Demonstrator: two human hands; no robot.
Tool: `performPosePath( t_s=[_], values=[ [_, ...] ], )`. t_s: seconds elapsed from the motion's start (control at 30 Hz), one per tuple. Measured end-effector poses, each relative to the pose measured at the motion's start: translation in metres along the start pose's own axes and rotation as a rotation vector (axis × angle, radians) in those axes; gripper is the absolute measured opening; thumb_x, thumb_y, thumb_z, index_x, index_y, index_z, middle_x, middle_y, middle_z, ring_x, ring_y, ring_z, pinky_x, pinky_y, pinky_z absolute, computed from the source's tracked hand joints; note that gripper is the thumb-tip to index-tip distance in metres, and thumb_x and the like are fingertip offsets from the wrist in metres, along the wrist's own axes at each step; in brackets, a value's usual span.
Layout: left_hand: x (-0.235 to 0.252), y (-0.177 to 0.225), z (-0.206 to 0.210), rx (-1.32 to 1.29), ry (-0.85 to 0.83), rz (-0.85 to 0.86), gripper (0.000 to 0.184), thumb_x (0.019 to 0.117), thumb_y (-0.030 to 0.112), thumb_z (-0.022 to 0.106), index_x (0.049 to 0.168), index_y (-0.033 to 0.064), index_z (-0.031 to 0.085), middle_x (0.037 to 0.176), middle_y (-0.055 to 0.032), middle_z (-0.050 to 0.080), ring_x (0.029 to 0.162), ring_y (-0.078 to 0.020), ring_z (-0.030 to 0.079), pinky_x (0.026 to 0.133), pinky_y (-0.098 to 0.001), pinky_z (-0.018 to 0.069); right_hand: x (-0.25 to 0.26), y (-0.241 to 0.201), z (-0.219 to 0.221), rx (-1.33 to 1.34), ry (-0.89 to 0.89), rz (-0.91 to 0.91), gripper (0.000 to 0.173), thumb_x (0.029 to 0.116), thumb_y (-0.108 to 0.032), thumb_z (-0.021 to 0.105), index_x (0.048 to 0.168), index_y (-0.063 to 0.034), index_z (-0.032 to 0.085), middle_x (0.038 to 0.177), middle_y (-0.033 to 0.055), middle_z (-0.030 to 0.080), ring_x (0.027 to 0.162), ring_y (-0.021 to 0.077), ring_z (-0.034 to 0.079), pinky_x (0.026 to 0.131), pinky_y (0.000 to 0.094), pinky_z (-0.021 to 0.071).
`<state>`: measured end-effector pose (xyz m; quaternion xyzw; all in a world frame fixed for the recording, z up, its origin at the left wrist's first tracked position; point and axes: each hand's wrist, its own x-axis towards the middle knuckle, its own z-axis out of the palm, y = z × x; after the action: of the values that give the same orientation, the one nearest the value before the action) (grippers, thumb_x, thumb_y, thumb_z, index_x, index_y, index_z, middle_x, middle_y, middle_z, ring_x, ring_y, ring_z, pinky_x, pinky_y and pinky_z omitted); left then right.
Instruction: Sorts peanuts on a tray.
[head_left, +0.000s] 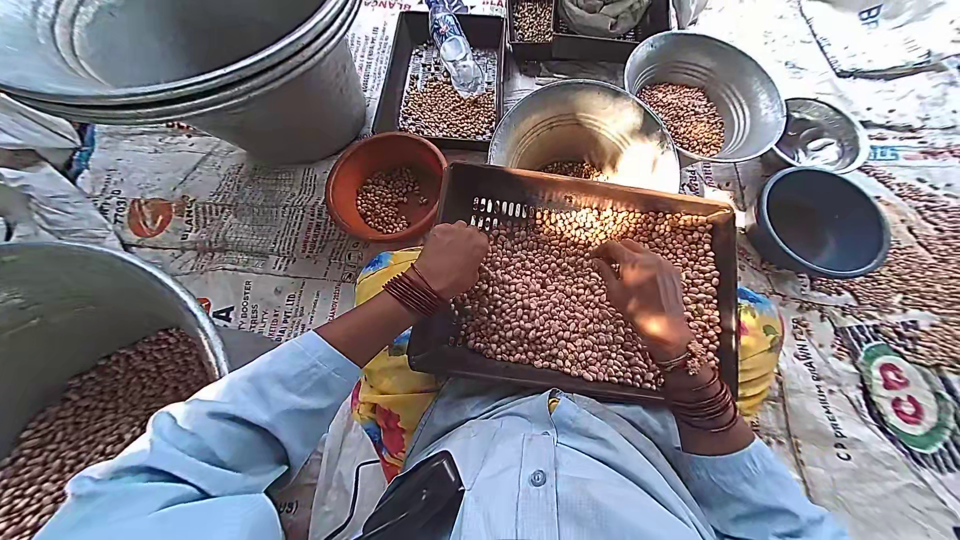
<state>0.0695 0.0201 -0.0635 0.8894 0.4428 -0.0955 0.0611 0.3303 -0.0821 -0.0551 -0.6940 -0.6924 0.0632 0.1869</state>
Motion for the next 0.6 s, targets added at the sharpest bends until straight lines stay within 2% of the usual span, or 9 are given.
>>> performPosePath(
  t_s=[0.1,0.17,0.2,0.23,0.3,0.4,0.5,0.57,0.6],
  values=[
    [0.002,-0.014,-0.013,-0.321,0.053,0.020,0.014,0.0955,0.018,0.068,0.096,0.0055,0.074,0.085,-0.0139,0.071,0.082,-0.0338,0.070,0.071,-0.0570,0.0540,0.006,0.023,-0.014,-0.013,-0.048,0.096,0.012,0.0962,-0.013,0.070,0.105,-0.0132,0.078,0.097,0.0132,0.074,0.085,0.0367,0.070,0.070,0.0614,0.0527],
    [0.003,-0.021,-0.020,-0.667,0.103,-0.006,0.011,0.0967,0.017,0.069,0.096,0.0061,0.071,0.077,-0.0079,0.068,0.069,-0.0216,0.065,0.065,-0.0462,0.0528,0.006,0.025,-0.009,0.002,-0.078,0.090,0.011,0.0955,-0.017,0.072,0.104,-0.0133,0.078,0.097,0.0122,0.074,0.085,0.0356,0.071,0.070,0.0612,0.0528],
    [0.003,-0.022,-0.022,-0.859,0.093,-0.037,0.008,0.0986,0.012,0.065,0.099,0.0052,0.068,0.076,-0.0054,0.067,0.063,-0.0148,0.064,0.060,-0.0366,0.0544,0.006,0.023,-0.004,-0.003,-0.080,0.084,0.012,0.0947,-0.020,0.073,0.104,-0.0132,0.078,0.096,0.0119,0.074,0.084,0.0351,0.071,0.069,0.0604,0.0531],
    [0.003,-0.020,-0.022,-1.070,0.077,-0.064,0.007,0.1010,0.006,0.056,0.100,0.0042,0.063,0.074,-0.0035,0.065,0.055,-0.0093,0.060,0.052,-0.0258,0.0519,0.006,0.021,0.002,-0.017,-0.082,0.075,0.013,0.0947,-0.021,0.073,0.104,-0.0137,0.078,0.095,0.0116,0.074,0.083,0.0342,0.071,0.068,0.0589,0.0530],
    [0.003,-0.011,-0.014,-1.361,0.038,-0.083,0.014,0.0984,0.001,0.044,0.099,0.0047,0.058,0.069,-0.0009,0.059,0.048,-0.0051,0.050,0.043,-0.0183,0.0407,0.007,0.017,0.013,-0.041,-0.091,0.058,0.015,0.0950,-0.018,0.071,0.108,-0.0127,0.077,0.096,0.0134,0.073,0.083,0.0352,0.071,0.068,0.0587,0.0538],
    [-0.007,0.018,-0.005,-1.378,-0.220,0.001,0.013,0.1022,0.002,0.048,0.101,0.0031,0.062,0.070,0.0028,0.052,0.051,-0.0009,0.040,0.047,-0.0164,0.0323,0.010,0.013,0.023,-0.028,-0.093,0.040,0.015,0.0948,-0.014,0.071,0.109,-0.0099,0.076,0.094,0.0166,0.072,0.080,0.0376,0.070,0.066,0.0589,0.0531],
    [-0.015,0.048,0.000,-1.393,-0.609,0.116,0.012,0.1045,0.006,0.049,0.102,0.0066,0.061,0.070,0.0073,0.053,0.052,0.0024,0.041,0.048,-0.0141,0.0328,0.010,0.010,0.028,0.003,-0.024,-0.020,0.016,0.0952,-0.014,0.070,0.109,-0.0087,0.076,0.093,0.0168,0.072,0.076,0.0364,0.070,0.063,0.0561,0.0538],
    [-0.011,0.053,0.009,-1.342,-0.696,0.126,0.013,0.1063,0.009,0.051,0.105,0.0060,0.064,0.073,0.0062,0.057,0.050,0.0021,0.042,0.046,-0.0146,0.0330,0.011,0.008,0.033,0.019,0.003,-0.065,0.016,0.0947,-0.017,0.072,0.108,-0.0097,0.076,0.090,0.0148,0.070,0.075,0.0343,0.070,0.061,0.0539,0.0535],
    [-0.007,0.050,0.013,-1.284,-0.657,0.105,0.015,0.1070,0.012,0.052,0.107,0.0063,0.066,0.074,0.0061,0.058,0.050,0.0022,0.042,0.046,-0.0148,0.0335,0.012,0.008,0.035,0.011,-0.008,-0.080,0.017,0.0946,-0.018,0.072,0.109,-0.0106,0.076,0.090,0.0142,0.070,0.075,0.0337,0.069,0.061,0.0528,0.0537]
  ],
)
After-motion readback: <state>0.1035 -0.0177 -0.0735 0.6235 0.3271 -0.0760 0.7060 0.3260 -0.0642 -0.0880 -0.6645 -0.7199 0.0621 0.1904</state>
